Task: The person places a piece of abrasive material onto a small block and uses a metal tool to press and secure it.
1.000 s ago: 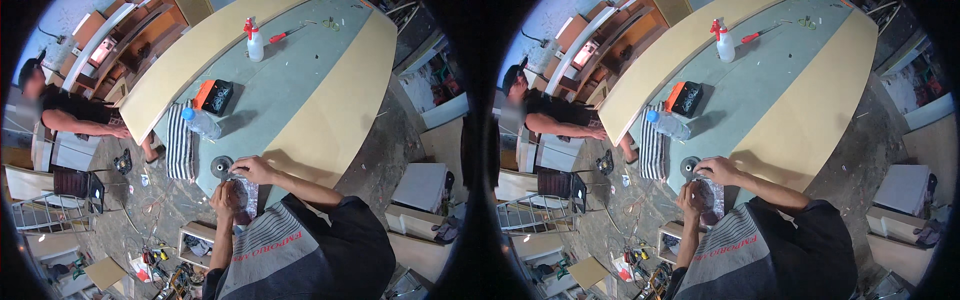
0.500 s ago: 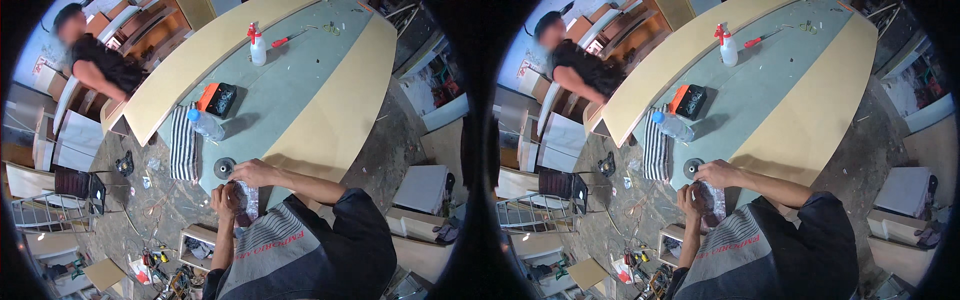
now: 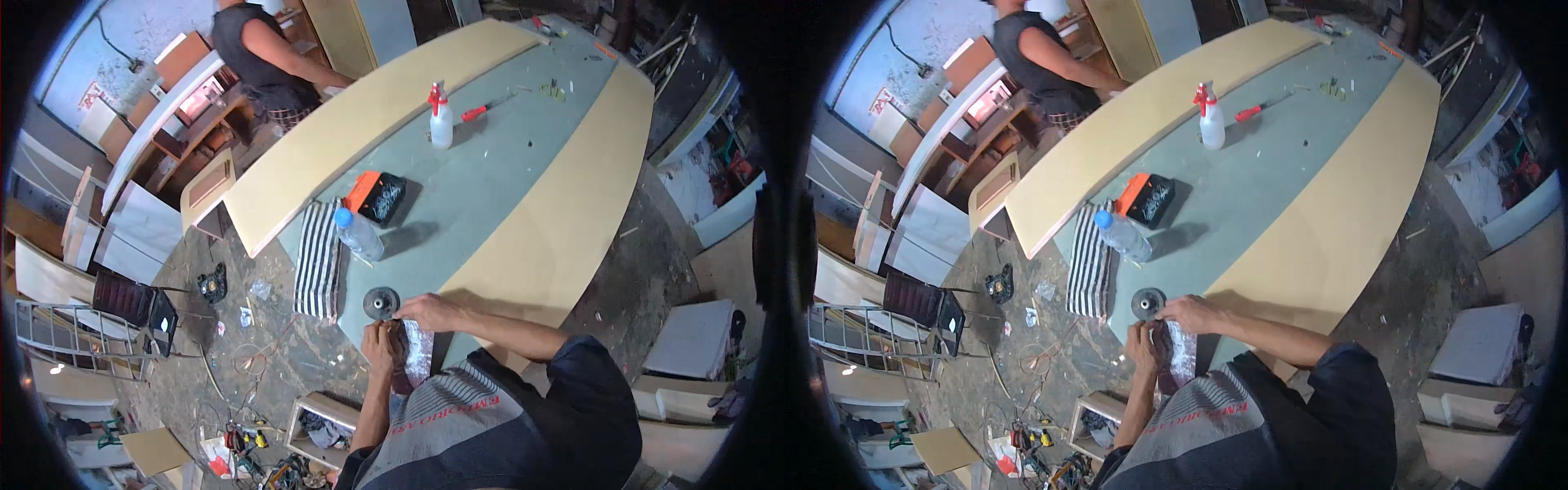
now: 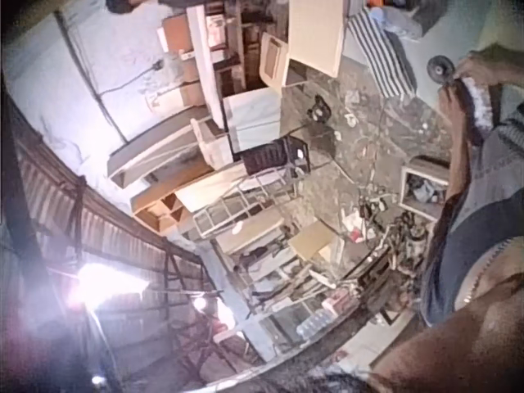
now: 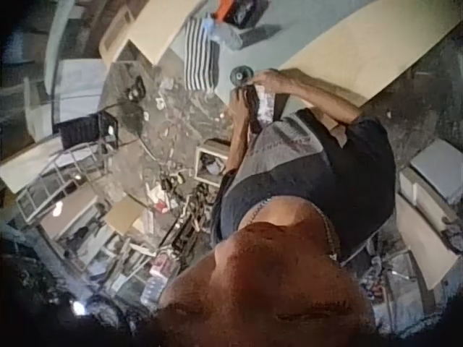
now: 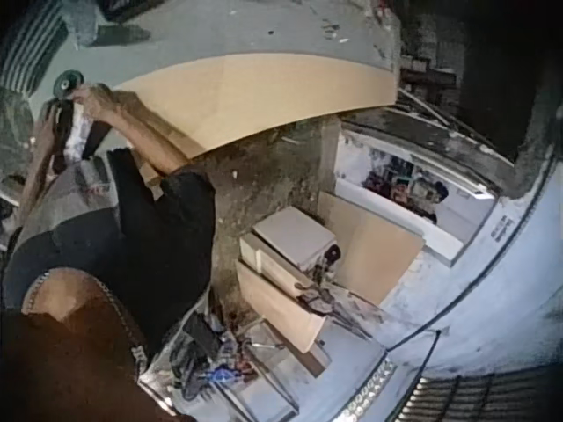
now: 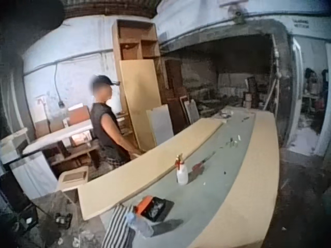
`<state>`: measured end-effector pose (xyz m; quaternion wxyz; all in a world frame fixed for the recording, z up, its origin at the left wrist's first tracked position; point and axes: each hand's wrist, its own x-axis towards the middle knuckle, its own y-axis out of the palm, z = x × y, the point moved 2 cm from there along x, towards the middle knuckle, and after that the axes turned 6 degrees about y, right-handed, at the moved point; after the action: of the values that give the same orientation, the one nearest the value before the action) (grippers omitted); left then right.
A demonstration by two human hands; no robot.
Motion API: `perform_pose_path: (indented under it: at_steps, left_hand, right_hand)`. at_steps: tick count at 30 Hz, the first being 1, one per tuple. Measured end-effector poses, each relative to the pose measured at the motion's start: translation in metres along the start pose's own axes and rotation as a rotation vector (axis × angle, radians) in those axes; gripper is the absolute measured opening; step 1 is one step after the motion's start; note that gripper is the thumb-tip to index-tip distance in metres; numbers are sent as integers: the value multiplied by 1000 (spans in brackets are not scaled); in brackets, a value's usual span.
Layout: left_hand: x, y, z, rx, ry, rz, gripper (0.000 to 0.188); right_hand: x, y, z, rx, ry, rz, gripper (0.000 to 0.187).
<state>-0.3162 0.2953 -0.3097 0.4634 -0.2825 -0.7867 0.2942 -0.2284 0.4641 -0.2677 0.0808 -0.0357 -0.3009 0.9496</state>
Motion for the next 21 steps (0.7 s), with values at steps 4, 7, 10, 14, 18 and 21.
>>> perform_pose_path:
  at_steps: [4,7,10,14,18,21]
  left_hand:
    - [16,1,-13,-67,27,-5,9]
    - [16,3,-9,-122,-37,4,6]
    - [16,-2,-4,-118,-71,-13,8]
    - [25,-10,-4,-137,-89,-30,15]
    - [29,-14,5,-109,-34,53,17]
    - [21,-13,9,-168,-2,46,18]
  right_hand:
    - [-4,5,-25,60,16,-51,21]
    - [1,10,-29,101,14,-82,20]
    - [7,12,-25,122,42,-76,20]
    - [13,22,-27,120,25,-91,20]
    - [14,19,-24,148,13,-73,20]
    - [13,19,-18,100,-44,-71,20]
